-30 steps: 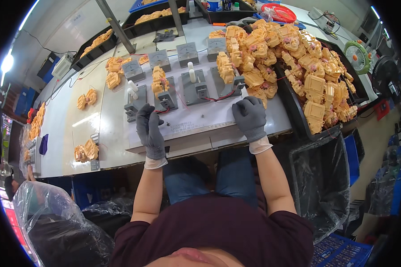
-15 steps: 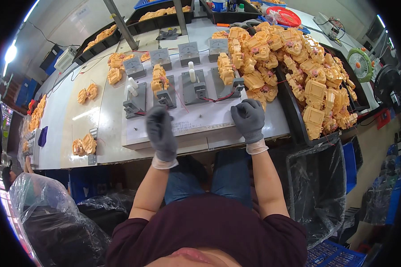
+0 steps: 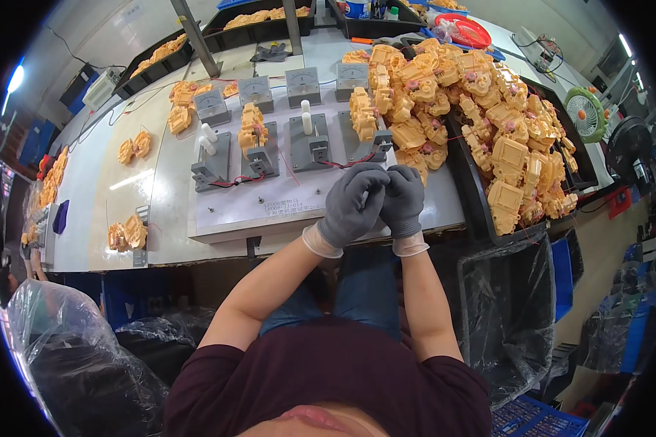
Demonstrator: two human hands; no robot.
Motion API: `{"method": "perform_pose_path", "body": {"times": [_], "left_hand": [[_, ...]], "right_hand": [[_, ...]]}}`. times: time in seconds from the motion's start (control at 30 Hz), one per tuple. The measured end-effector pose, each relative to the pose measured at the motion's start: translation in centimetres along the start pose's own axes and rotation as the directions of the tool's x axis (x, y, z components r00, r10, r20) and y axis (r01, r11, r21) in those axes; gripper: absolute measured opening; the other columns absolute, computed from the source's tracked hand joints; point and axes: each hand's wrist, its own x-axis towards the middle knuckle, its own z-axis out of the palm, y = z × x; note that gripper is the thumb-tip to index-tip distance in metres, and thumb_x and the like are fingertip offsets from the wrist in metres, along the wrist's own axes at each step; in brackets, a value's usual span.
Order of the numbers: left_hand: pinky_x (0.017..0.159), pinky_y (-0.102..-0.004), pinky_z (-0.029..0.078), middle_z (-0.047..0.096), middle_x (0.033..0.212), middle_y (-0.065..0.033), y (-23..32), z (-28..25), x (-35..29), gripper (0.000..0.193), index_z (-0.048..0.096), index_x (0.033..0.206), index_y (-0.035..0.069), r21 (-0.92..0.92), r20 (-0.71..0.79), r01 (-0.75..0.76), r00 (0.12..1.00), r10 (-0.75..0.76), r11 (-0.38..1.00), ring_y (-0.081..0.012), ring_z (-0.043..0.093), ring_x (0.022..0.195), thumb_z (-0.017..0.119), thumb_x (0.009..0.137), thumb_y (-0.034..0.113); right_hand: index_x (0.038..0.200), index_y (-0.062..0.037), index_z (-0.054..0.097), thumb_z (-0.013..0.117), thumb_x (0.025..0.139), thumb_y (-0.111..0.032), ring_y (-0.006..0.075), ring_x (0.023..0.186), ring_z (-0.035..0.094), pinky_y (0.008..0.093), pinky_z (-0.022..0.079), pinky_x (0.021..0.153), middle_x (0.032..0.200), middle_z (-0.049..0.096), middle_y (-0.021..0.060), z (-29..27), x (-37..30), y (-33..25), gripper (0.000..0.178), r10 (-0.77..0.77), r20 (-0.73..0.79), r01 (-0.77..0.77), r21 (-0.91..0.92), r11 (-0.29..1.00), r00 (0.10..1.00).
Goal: The person assembles small electronic components by hand. They pick up yellow plastic housings and insert them into metal fixtures on a workbench, then connect red and black wires to terminals on the fixtures. The person repeats this process for multiple units, moving finished items to a pile on the right.
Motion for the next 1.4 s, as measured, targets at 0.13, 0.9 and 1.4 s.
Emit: {"method": "perform_pose_path", "body": {"times": [0.13, 0.9, 1.4], "left_hand": [[0.070, -0.0301, 0.049, 0.059, 0.090, -0.0121, -0.7, 0.3, -0.5, 0.014, 0.056, 0.093, 0.002, -0.059, -0.007, 0.189, 0.982, -0.190, 0.980, -0.0234, 0.061, 0.077, 0.056, 0.080, -0.002], [0.073, -0.0300, 0.049, 0.060, 0.089, -0.0125, -1.1, 0.0, -0.8, 0.013, 0.058, 0.092, 0.000, -0.146, 0.086, 0.265, 0.963, -0.255, 0.953, -0.0234, 0.060, 0.081, 0.056, 0.079, -0.001], [0.073, -0.0304, 0.048, 0.061, 0.088, -0.0123, -1.0, 0.1, -0.8, 0.011, 0.058, 0.090, 0.000, -0.137, 0.084, 0.272, 0.961, -0.262, 0.953, -0.0241, 0.060, 0.080, 0.057, 0.079, 0.000]], "right_hand": [[0.075, -0.0069, 0.060, 0.070, 0.061, -0.006, 0.0283, 0.076, 0.056, 0.0362, 0.045, 0.067, 0.078, 0.060, 0.0073, 0.4, -0.2, 0.2, 0.017, 0.020, -0.032, -0.020, 0.011, 1.000, 0.999], [0.078, -0.0063, 0.062, 0.073, 0.062, -0.010, 0.0289, 0.078, 0.055, 0.0376, 0.045, 0.068, 0.082, 0.060, 0.0087, 0.3, -0.3, 0.1, 0.019, 0.029, -0.014, -0.030, -0.020, 0.999, 0.999], [0.077, -0.0062, 0.062, 0.072, 0.062, -0.009, 0.0296, 0.079, 0.055, 0.0376, 0.045, 0.069, 0.083, 0.060, 0.0091, 0.3, -0.4, 0.0, 0.018, 0.039, -0.020, -0.040, -0.023, 0.999, 0.999]]}}
